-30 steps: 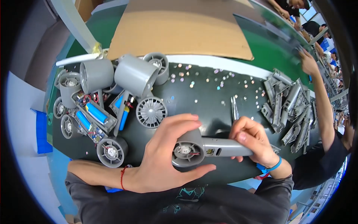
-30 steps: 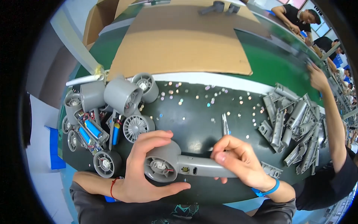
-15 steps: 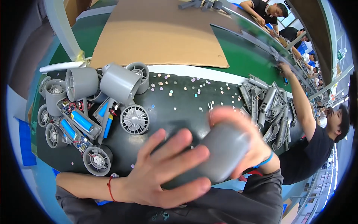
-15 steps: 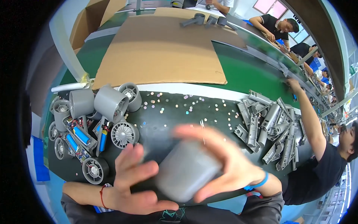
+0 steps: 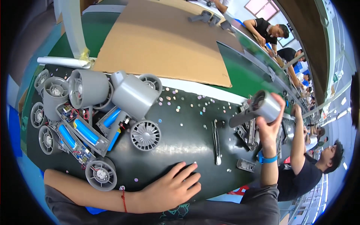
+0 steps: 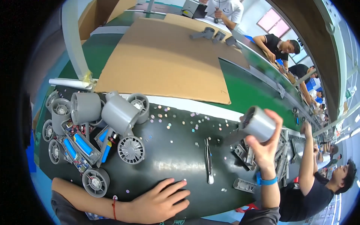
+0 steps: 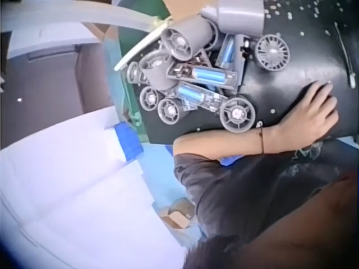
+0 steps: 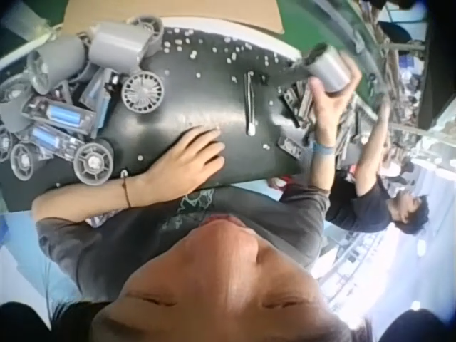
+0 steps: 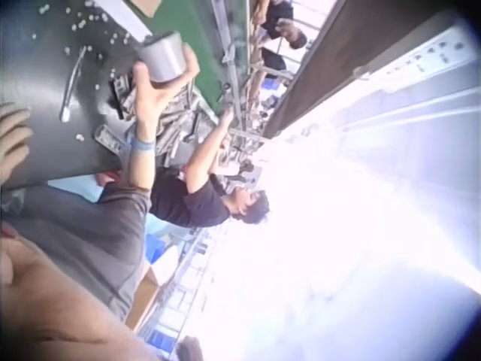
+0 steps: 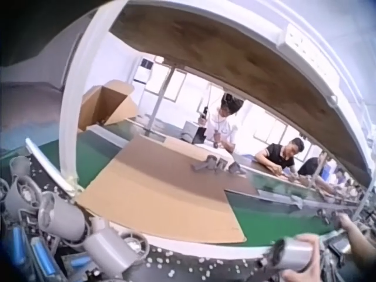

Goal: The person assembles hair dryer components by hand, taking a hair dryer housing, then adding a motor assembly, a circuit board, and screws from a blue plastic bin. The person uses tweezers and a screwdriver bit to secure the components.

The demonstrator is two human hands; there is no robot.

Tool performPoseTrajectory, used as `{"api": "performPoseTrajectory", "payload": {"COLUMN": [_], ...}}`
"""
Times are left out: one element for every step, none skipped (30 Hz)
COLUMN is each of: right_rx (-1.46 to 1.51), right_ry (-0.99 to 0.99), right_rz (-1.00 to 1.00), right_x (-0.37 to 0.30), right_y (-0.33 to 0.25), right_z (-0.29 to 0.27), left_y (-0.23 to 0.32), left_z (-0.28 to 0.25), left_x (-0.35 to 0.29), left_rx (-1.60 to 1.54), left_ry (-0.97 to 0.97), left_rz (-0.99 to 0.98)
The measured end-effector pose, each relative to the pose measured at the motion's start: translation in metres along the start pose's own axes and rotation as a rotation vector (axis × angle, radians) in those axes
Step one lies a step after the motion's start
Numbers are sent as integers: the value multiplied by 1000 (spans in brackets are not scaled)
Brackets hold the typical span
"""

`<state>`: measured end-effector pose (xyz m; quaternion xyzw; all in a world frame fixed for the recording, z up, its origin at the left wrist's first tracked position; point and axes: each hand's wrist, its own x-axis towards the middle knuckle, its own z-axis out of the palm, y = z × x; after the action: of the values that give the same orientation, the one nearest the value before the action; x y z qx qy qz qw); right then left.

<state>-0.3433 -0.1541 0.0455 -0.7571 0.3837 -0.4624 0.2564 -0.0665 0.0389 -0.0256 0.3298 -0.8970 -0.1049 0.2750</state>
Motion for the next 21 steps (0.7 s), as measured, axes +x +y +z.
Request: {"api": "performPoseTrajectory", "payload": {"right_rx": [158,262,280,269,252,248,229,245,258,240,206,249,292,367,437,437,150,-142,-121,-180,-248], "right_ry": [-2,-46,-84,-120,-149,-260,-360,-397,-433,-429,-404,-414,-431,-162,110,132,216,285,258,136,23], "right_rz": [21,10,25,109,190,329,466,575,687,709,732,665,600,544,487,467,214,-8,10,15,17], "right_x": [12,27,43,61,79,96,114,131,149,166,186,214,241,255,266,289,317,326,318,300,277], "right_y": [-11,-16,-18,-22,-26,-18,-7,15,43,55,66,89,112,120,129,165,214,248,239,209,166], "right_z": [5,12,19,32,47,64,78,92,108,130,142,147,155,179,205,201,180,163,184,203,208], "left_y": [2,2,0,1,0,-1,-2,-1,-1,2,2,4,4,3,2,0,-5,-10,-8,-7,-5], "left_z": [-1,0,1,1,2,6,8,7,7,8,9,10,14,16,15,9,7,9,11,10,11], "left_x": [0,-1,-1,-2,-2,-3,-2,-1,0,-1,0,0,0,-2,-5,-4,1,7,3,0,-2], "left_rx": [30,33,34,39,47,26,2,7,21,27,26,7,22,-1,-26,-61,-48,-65,-85,-85,-104], "left_ry": [0,2,6,5,4,22,43,30,30,28,32,41,41,42,43,20,21,-2,-24,-8,-17], "left_rz": [1,-5,-7,-10,-8,-22,-20,-18,-16,-28,-16,-12,-6,-17,-26,-8,36,74,46,17,-13]}}
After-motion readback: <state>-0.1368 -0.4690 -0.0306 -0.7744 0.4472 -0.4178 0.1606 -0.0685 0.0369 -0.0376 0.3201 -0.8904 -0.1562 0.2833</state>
